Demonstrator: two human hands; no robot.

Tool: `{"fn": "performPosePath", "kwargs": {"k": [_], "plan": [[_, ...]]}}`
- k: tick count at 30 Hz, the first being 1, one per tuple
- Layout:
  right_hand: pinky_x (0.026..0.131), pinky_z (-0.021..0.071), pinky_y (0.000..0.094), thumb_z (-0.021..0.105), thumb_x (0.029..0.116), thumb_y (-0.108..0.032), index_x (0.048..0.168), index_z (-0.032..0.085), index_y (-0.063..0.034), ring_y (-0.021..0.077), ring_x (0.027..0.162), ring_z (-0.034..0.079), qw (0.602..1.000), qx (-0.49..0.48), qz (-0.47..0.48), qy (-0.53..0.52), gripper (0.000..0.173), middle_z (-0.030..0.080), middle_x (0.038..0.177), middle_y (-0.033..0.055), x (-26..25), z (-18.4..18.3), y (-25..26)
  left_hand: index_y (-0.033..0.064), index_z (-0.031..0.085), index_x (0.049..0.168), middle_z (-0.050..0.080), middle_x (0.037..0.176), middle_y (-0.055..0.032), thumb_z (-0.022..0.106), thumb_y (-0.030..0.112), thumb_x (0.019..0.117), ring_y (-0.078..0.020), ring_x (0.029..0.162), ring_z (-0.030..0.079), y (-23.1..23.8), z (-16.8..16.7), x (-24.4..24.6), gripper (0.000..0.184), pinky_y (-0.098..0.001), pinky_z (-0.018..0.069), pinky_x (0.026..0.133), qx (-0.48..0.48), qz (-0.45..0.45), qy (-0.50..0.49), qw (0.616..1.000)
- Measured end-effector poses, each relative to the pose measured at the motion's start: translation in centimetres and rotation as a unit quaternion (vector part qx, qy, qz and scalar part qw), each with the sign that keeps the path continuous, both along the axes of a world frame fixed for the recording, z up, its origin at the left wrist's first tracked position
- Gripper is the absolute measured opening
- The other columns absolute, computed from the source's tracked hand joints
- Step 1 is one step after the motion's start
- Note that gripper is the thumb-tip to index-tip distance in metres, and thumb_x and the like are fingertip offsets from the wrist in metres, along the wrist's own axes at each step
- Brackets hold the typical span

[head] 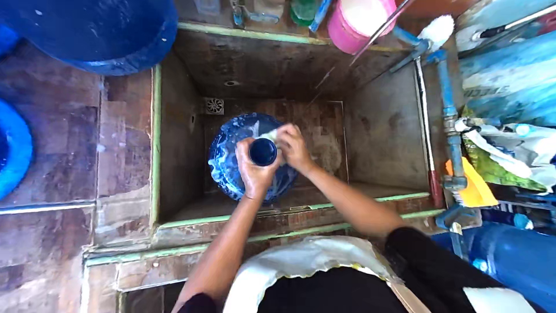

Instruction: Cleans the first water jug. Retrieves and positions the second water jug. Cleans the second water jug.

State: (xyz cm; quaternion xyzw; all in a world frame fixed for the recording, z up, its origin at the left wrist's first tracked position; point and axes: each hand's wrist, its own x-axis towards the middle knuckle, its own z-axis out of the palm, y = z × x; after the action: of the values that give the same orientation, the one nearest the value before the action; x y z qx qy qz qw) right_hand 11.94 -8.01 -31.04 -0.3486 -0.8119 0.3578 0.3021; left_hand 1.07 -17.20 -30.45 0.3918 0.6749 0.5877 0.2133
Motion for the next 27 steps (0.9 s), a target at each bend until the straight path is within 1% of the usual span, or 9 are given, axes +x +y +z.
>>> {"fn": "performPosePath", "kwargs": {"k": [3,6,9,12,16,19,22,24,27], "plan": [[0.108,0.0448,0.0501,0.054,0.0979,0.0,0.11,0.073,0.009,0.0406,0.122,0.06,0.994,-0.056,0.05,-0.075,0.025,0.066,0.125,0.027,-5.3,0.8,7.8,-0.0097,0.06,0.12,0.065,0.118,-0.0251,0.089,0.017,0.0709,-0.0304,0.114,0.063,1.9,1.4,-2.1,0.063,-0.045,0.0494,0.102,-0.023,-0.159,0.032,0.987],[0.117,0.0371,0.0476,0.044,0.1015,0.0,0.129,0.068,0.0034,0.0348,0.137,0.052,0.986,-0.112,0.049,-0.11,0.036,0.059,0.143,0.021,-5.6,0.5,9.7,-0.0023,0.059,0.129,0.066,0.125,-0.0167,0.089,0.014,0.0715,-0.0194,0.118,0.063,2.8,2.9,-6.5,0.067,-0.0395,0.05,0.105,-0.095,-0.304,0.034,0.947],[0.121,0.0336,0.0546,0.047,0.0984,0.002,0.125,0.071,0.0001,0.0404,0.143,0.045,0.998,0.024,0.057,-0.013,0.036,0.055,0.149,0.0207,-0.1,-0.5,2.0,-0.0038,0.056,0.133,0.058,0.134,-0.0206,0.088,0.014,0.0741,-0.0253,0.125,0.058,0.5,2.0,-6.4,0.07,-0.044,0.0474,0.108,-0.07,-0.189,0.006,0.979],[0.116,0.0371,0.0594,0.05,0.0929,0.004,0.123,0.072,0.0027,0.0473,0.14,0.047,0.998,0.038,0.043,0.01,0.037,0.057,0.146,0.0239,2.4,-1.7,-1.9,-0.0071,0.052,0.126,0.063,0.121,-0.0186,0.089,0.019,0.0728,-0.0175,0.115,0.062,0.3,0.5,-1.4,0.07,-0.0336,0.0508,0.101,-0.002,-0.003,-0.034,0.999],[0.12,0.0358,0.0496,0.05,0.1007,-0.002,0.134,0.062,0.0076,0.0378,0.14,0.05,0.997,-0.062,0.028,-0.041,0.037,0.055,0.147,0.0249,0.7,0.5,6.5,-0.0076,0.052,0.131,0.064,0.122,-0.023,0.087,0.016,0.0739,-0.0235,0.115,0.063,5.1,3.2,-0.1,0.071,-0.0404,0.0509,0.102,-0.061,-0.074,-0.055,0.994],[0.113,0.0446,0.0412,0.047,0.1063,-0.012,0.15,0.049,-0.001,0.0232,0.133,0.057,0.967,-0.243,0.049,-0.065,0.045,0.056,0.147,0.0184,1.1,3.2,13.7,-0.0014,0.054,0.128,0.066,0.117,-0.0115,0.086,0.014,0.0737,-0.0113,0.111,0.064,6.8,5.5,0.1,0.065,-0.0307,0.0531,0.099,-0.017,-0.14,-0.11,0.984],[0.107,0.049,0.036,0.045,0.1085,-0.02,0.147,0.05,-0.0027,0.0169,0.125,0.059,0.942,-0.333,-0.009,-0.034,0.043,0.059,0.141,0.0139,4.7,2.5,16.1,0.0029,0.052,0.125,0.07,0.112,-0.0026,0.082,0.019,0.075,-0.0106,0.108,0.067,6.8,4.5,-2.0,0.061,-0.032,0.0566,0.097,0.066,-0.179,-0.205,0.96],[0.113,0.0455,0.0407,0.042,0.1107,-0.022,0.15,0.046,0.0003,0.0225,0.132,0.057,0.945,-0.309,-0.103,-0.037,0.046,0.056,0.146,0.0194,7.0,0.0,12.7,0.0008,0.048,0.132,0.069,0.114,-0.0065,0.076,0.022,0.0823,-0.0152,0.106,0.068,6.7,0.7,-4.3,0.061,-0.0365,0.0576,0.095,0.038,-0.096,-0.265,0.959],[0.115,0.0419,0.0477,0.042,0.1099,-0.013,0.153,0.038,0.0056,0.0324,0.139,0.051,0.95,-0.256,-0.148,-0.104,0.048,0.047,0.153,0.0261,9.1,-6.1,5.1,-0.0035,0.038,0.148,0.061,0.129,-0.0188,0.068,0.03,0.0959,-0.0216,0.113,0.064,8.0,-3.9,-8.3,0.069,-0.0398,0.0553,0.097,-0.084,0.177,-0.306,0.932]]}}
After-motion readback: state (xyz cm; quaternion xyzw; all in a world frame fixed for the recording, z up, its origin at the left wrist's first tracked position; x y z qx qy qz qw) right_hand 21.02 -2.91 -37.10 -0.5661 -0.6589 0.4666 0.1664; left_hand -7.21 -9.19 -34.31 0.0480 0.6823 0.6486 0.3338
